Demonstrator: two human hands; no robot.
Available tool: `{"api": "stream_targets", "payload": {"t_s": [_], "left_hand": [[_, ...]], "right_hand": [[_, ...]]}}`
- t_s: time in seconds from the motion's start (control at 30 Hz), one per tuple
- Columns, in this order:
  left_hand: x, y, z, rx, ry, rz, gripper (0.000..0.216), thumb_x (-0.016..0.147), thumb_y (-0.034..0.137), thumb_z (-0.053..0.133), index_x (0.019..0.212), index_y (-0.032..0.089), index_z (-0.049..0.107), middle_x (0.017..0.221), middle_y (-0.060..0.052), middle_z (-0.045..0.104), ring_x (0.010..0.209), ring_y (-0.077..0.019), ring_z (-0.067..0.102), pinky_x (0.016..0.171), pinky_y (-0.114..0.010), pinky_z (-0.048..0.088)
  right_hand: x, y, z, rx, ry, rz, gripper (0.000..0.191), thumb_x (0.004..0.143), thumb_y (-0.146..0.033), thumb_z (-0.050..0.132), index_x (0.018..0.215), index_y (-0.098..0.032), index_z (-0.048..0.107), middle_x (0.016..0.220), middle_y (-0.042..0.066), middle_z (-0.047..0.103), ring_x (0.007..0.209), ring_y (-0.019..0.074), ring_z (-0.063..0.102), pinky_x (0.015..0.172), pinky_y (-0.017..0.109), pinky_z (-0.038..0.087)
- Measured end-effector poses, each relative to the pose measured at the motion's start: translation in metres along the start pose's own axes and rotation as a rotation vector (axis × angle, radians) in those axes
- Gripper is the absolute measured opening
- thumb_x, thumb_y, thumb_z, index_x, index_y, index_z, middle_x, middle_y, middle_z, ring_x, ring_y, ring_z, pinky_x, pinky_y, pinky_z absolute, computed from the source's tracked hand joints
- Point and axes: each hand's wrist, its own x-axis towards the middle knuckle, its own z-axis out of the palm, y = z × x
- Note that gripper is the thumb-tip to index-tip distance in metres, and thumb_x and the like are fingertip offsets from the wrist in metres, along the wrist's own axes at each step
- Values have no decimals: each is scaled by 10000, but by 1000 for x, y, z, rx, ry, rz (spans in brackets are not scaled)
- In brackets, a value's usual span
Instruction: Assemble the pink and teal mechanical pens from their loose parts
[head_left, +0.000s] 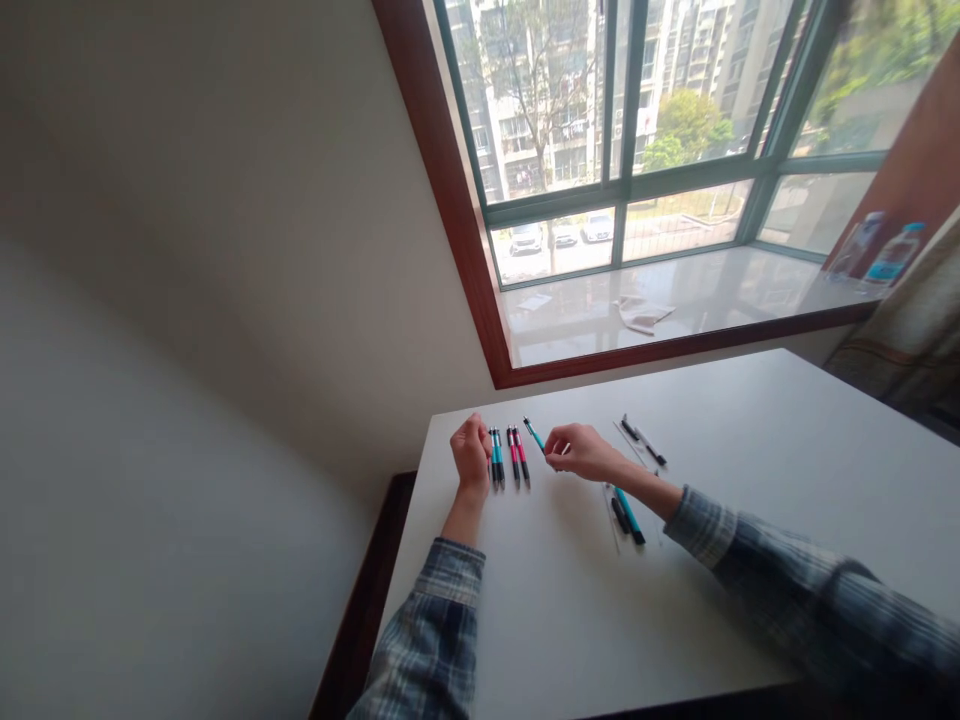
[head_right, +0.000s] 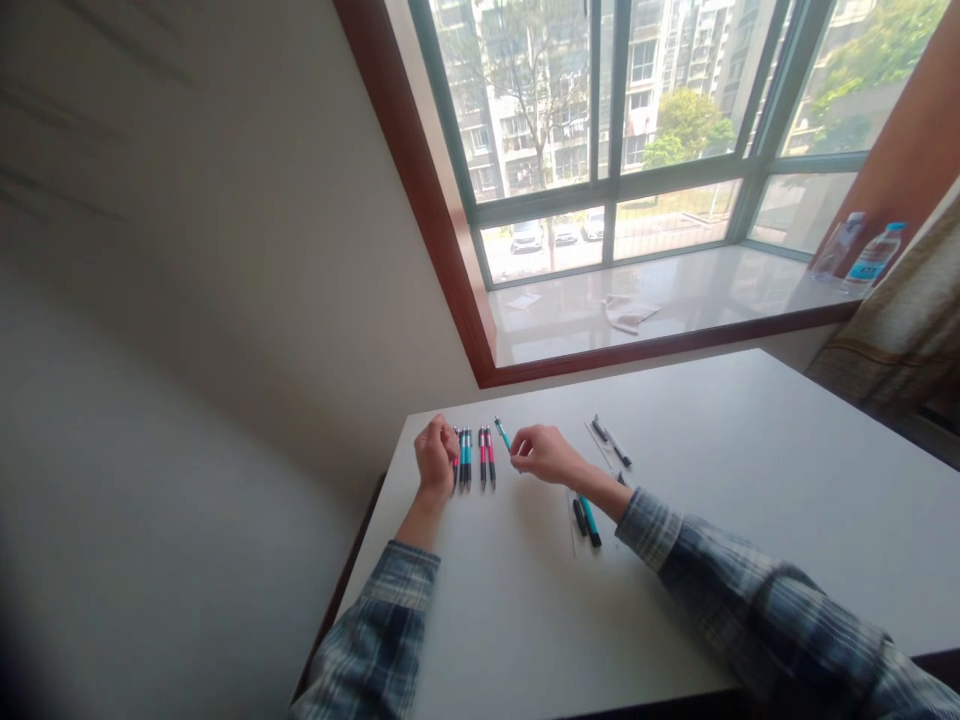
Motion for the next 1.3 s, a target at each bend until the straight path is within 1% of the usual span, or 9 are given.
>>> {"api": "stream_targets", "payload": {"t_s": [0.17, 0.43, 0.57, 0.67, 0.73, 0.9, 1.07, 1.17, 1.3], "left_hand": [[-2, -3, 3, 36, -18, 19, 524, 887, 501, 613, 553, 228, 316, 431, 82, 298, 391, -63, 232, 416, -233, 194], [-4, -6, 3, 84, -30, -9, 522, 867, 530, 608, 544, 230, 329, 424, 84, 302, 394, -69, 231, 433, -248, 200], [-7, -9, 5, 137, -49, -12, 518, 865, 534, 611, 551, 232, 330, 424, 84, 300, 406, -74, 218, 444, -254, 197], [-10, -7, 8, 200, -93, 23, 500, 867, 508, 610, 566, 228, 326, 458, 82, 291, 445, -83, 220, 466, -252, 215], [-12, -6, 10, 263, -125, 89, 483, 874, 477, 603, 568, 222, 329, 492, 72, 292, 484, -92, 239, 493, -250, 238], [-21, -4, 15, 465, -217, 211, 493, 867, 444, 615, 518, 209, 359, 506, 44, 319, 521, -115, 291, 537, -260, 256], [-36, -5, 24, 660, -345, 257, 484, 843, 417, 661, 497, 197, 403, 490, 42, 341, 502, -112, 302, 555, -271, 216], [-47, -2, 32, 718, -406, 277, 477, 819, 405, 699, 482, 193, 436, 471, 49, 314, 484, -105, 274, 565, -279, 194], [-61, 3, 43, 781, -515, 318, 416, 833, 414, 710, 514, 197, 554, 460, 58, 322, 461, -97, 268, 568, -276, 207]], "right_hand": [[12, -2, 17, -73, -50, 43, 114, 779, -139, 673, 851, -180, 752, 764, 28, 781, 659, 150, 722, 600, 213, 515], [16, -8, 25, -166, -53, -49, 80, 803, -215, 728, 859, -188, 779, 841, 41, 795, 738, 170, 715, 652, 236, 492], [11, 0, 4, -166, -70, -153, 105, 845, -235, 689, 877, -195, 781, 849, 35, 788, 759, 171, 715, 699, 253, 508], [-1, 15, -24, -151, -71, -248, 142, 882, -269, 654, 898, -192, 773, 869, 35, 786, 784, 172, 714, 703, 259, 519], [-14, 28, -44, -165, -53, -290, 145, 890, -262, 641, 890, -193, 769, 860, 33, 781, 787, 171, 705, 710, 263, 518], [-47, 64, -76, -209, 80, -328, 148, 905, -281, 640, 876, -195, 757, 761, 22, 741, 689, 155, 645, 676, 270, 480], [-63, 78, -83, -230, 57, -313, 194, 926, -354, 653, 888, -207, 773, 789, 33, 746, 697, 163, 641, 669, 276, 481], [-66, 75, -77, -252, 58, -344, 173, 936, -346, 666, 919, -215, 778, 819, 41, 742, 725, 166, 645, 696, 282, 490], [-67, 70, -64, -266, 37, -374, 112, 927, -311, 708, 957, -229, 778, 863, 48, 744, 798, 187, 660, 749, 302, 502]]}}
